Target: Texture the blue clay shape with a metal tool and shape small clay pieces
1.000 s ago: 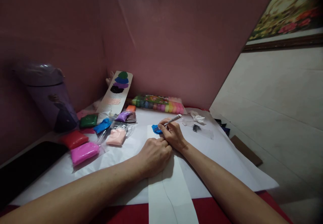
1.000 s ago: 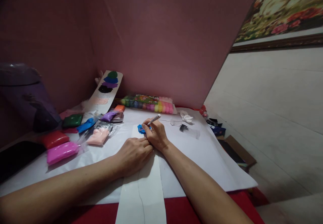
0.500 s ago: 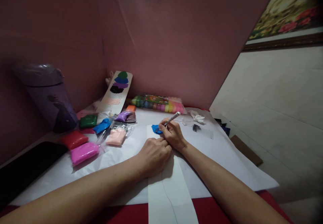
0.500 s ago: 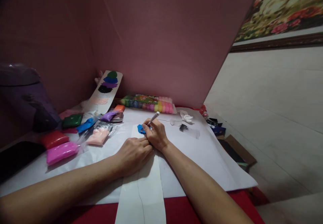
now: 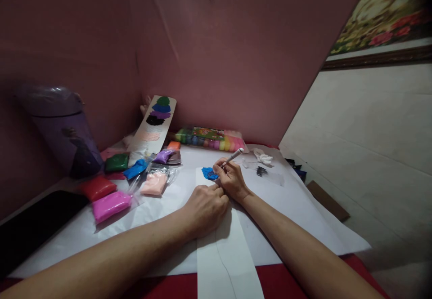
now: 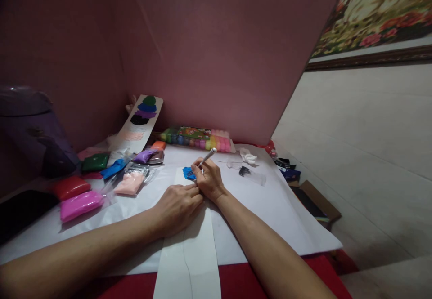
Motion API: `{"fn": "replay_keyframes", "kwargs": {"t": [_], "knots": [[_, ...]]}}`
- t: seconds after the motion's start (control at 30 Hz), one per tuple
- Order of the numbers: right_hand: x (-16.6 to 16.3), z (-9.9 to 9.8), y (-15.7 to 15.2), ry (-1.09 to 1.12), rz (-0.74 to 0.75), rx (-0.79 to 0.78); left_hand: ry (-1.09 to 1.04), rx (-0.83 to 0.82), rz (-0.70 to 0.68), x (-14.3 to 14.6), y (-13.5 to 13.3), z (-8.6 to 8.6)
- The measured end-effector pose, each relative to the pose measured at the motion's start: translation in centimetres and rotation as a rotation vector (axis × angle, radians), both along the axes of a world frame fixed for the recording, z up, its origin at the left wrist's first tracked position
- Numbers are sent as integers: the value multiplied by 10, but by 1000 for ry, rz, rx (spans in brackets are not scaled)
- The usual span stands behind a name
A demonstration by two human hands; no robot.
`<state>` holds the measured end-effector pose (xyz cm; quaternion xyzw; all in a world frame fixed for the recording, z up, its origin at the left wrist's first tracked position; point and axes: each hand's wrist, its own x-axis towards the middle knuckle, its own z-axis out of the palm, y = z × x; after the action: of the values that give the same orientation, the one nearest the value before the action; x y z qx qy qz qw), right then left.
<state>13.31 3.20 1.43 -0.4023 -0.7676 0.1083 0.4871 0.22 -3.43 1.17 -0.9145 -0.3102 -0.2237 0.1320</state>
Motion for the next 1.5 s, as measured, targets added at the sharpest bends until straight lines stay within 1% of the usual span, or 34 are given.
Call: {"fn": "replay_keyframes", "kwargs": {"t": [0.2,0.4,0.53,0.8,0.93,1.0,1.07,1.17,1.23,1.4,1.5], "knots": [[0,-1,1,-56,27,16,13,-11,13,1,0,0],[0,-1,2,-41,15,56,21,-19,15,1,0,2],[0,0,0,-87,32,45,29,-29,22,1,0,2],[2,-3,1,19,-27,27,17,-27,5,0,-1,2],[2,-1,-1,-46,-17,32,17,-34,11,0,-1,3],[2,0,-2,-86,-42,53,21,-34,17,0,-1,3],[2,0,-3,-96,-103,79,27,-33,23,0,-1,2],[4,1,-4,-52,-224,107,47,-35,26,0,-1,3],[6,1,-5,-24,-268,112,63,-43,31,0,-1,4],[11,4,-6,-9,-280,113,83,-73,47,0,-4,8],[13,3,-7,-9,-232,74,86,-78,48,0,-4,8]]}}
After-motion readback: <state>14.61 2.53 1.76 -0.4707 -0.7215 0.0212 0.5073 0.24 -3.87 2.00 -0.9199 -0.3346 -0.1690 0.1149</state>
